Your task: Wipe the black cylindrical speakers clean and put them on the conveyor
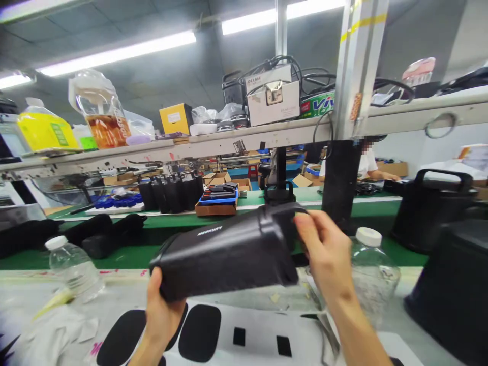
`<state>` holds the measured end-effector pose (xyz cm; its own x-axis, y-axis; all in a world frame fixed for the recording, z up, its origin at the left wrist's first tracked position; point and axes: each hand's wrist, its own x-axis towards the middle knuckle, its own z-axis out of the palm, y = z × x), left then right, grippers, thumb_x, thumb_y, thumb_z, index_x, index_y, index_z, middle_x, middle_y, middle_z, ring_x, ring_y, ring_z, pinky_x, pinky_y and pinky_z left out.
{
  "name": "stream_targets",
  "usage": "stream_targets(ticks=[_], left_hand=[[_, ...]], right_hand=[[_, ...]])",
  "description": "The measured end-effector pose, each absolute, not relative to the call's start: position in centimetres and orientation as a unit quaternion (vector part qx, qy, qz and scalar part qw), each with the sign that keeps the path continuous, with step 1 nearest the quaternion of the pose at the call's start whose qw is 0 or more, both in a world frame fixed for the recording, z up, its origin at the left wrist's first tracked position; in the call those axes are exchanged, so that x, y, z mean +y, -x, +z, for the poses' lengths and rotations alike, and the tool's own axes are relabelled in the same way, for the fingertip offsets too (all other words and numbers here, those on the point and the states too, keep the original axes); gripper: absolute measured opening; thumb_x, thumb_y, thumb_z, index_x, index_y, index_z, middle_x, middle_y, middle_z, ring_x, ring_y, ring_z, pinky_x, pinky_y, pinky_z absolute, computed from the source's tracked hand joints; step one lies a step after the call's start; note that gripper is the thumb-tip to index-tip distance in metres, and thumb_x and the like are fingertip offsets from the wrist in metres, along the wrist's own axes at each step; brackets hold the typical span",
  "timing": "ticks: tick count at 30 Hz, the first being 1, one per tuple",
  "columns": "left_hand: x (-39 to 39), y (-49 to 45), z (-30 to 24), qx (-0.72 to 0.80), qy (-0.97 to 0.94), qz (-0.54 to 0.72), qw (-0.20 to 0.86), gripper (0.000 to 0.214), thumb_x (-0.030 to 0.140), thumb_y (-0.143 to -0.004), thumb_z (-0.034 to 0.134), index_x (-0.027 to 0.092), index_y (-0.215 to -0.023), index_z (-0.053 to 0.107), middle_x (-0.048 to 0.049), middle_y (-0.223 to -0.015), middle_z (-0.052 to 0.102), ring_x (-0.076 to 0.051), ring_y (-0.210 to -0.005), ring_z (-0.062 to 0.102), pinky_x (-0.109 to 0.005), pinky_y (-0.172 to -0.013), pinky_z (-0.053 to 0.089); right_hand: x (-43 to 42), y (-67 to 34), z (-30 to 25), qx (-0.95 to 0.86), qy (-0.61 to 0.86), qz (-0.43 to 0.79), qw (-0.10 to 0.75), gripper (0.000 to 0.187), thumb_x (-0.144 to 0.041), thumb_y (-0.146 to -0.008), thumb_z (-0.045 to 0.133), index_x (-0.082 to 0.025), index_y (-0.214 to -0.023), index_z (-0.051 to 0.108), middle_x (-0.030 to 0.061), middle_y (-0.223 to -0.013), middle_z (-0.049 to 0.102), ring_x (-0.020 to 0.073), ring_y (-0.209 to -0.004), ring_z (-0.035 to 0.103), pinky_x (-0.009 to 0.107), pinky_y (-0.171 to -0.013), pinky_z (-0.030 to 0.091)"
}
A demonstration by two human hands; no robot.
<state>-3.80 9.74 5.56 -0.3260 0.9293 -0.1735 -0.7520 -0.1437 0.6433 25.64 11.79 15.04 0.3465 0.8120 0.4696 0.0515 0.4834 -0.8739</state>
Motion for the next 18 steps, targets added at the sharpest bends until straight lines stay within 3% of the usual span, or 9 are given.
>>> stream_targets(ticks=[2, 4, 7, 10, 13, 16, 18], left_hand=[[10.6, 3.0, 4.8, 0.370, -0.103, 0.745, 0.546, 0.033, 0.033, -0.092, 0.058, 0.026, -0.123, 0.067, -0.0018, -0.110, 0.077, -0.021, -0.106, 0.071, -0.025, -0.077, 0.061], [11.1, 2.6, 3.6, 0.389, -0.086, 0.735, 0.549, 0.034, 0.033, -0.092, 0.059, 0.024, -0.124, 0.066, -0.0036, -0.108, 0.077, -0.022, -0.100, 0.073, -0.025, -0.070, 0.062], [11.5, 2.7, 2.1, 0.391, -0.088, 0.707, 0.582, 0.038, 0.035, -0.088, 0.065, 0.020, -0.123, 0.066, -0.0080, -0.112, 0.076, -0.025, -0.102, 0.073, -0.029, -0.073, 0.062], [12.0, 3.2, 1.4, 0.367, -0.114, 0.693, 0.610, 0.036, 0.034, -0.090, 0.063, 0.019, -0.123, 0.066, -0.0102, -0.120, 0.072, -0.026, -0.113, 0.068, -0.034, -0.088, 0.060], [12.5, 3.9, 1.1, 0.353, -0.117, 0.694, 0.617, 0.034, 0.027, -0.096, 0.052, 0.020, -0.128, 0.062, -0.0094, -0.120, 0.072, -0.021, -0.110, 0.069, -0.031, -0.092, 0.057], [13.0, 4.5, 0.6, 0.360, -0.095, 0.691, 0.619, 0.038, 0.021, -0.096, 0.048, 0.011, -0.131, 0.055, -0.0149, -0.111, 0.073, -0.021, -0.095, 0.074, -0.030, -0.083, 0.060], [13.2, 4.8, 0.2, 0.359, -0.091, 0.688, 0.625, 0.039, 0.019, -0.094, 0.049, 0.007, -0.130, 0.053, -0.0183, -0.110, 0.071, -0.023, -0.092, 0.075, -0.031, -0.079, 0.061]], right_hand=[[12.1, -24.7, 15.0, -0.544, 0.378, 0.433, 0.611, 0.047, -0.059, -0.075, 0.073, -0.020, -0.070, 0.048, -0.0102, -0.049, 0.036, 0.0032, -0.034, 0.027, 0.016, -0.031, 0.024], [12.0, -23.8, 15.1, -0.568, 0.317, 0.585, 0.485, 0.046, -0.055, -0.073, 0.076, -0.021, -0.071, 0.045, -0.0105, -0.047, 0.040, 0.0027, -0.029, 0.025, 0.016, -0.028, 0.026], [11.3, -22.5, 15.5, -0.515, 0.246, 0.680, 0.460, 0.035, -0.045, -0.072, 0.078, -0.020, -0.080, 0.056, -0.0120, -0.045, 0.039, 0.0010, -0.027, 0.017, 0.014, -0.025, 0.023], [11.2, -21.2, 16.4, -0.442, 0.234, 0.662, 0.559, 0.033, -0.038, -0.066, 0.081, -0.015, -0.082, 0.063, -0.0131, -0.046, 0.033, -0.0013, -0.032, 0.009, 0.011, -0.026, 0.016], [12.5, -19.2, 17.0, -0.490, 0.267, 0.594, 0.580, 0.039, -0.045, -0.064, 0.078, -0.015, -0.083, 0.063, -0.0129, -0.047, 0.032, -0.0001, -0.033, 0.012, 0.013, -0.027, 0.017], [15.0, -15.9, 16.4, -0.571, 0.296, 0.515, 0.567, 0.039, -0.055, -0.074, 0.065, -0.019, -0.088, 0.060, -0.0127, -0.050, 0.034, 0.0018, -0.033, 0.018, 0.013, -0.029, 0.020], [17.1, -13.4, 14.9, -0.617, 0.313, 0.470, 0.548, 0.030, -0.052, -0.087, 0.053, -0.022, -0.090, 0.059, -0.0116, -0.054, 0.040, 0.0025, -0.035, 0.028, 0.012, -0.034, 0.027]])
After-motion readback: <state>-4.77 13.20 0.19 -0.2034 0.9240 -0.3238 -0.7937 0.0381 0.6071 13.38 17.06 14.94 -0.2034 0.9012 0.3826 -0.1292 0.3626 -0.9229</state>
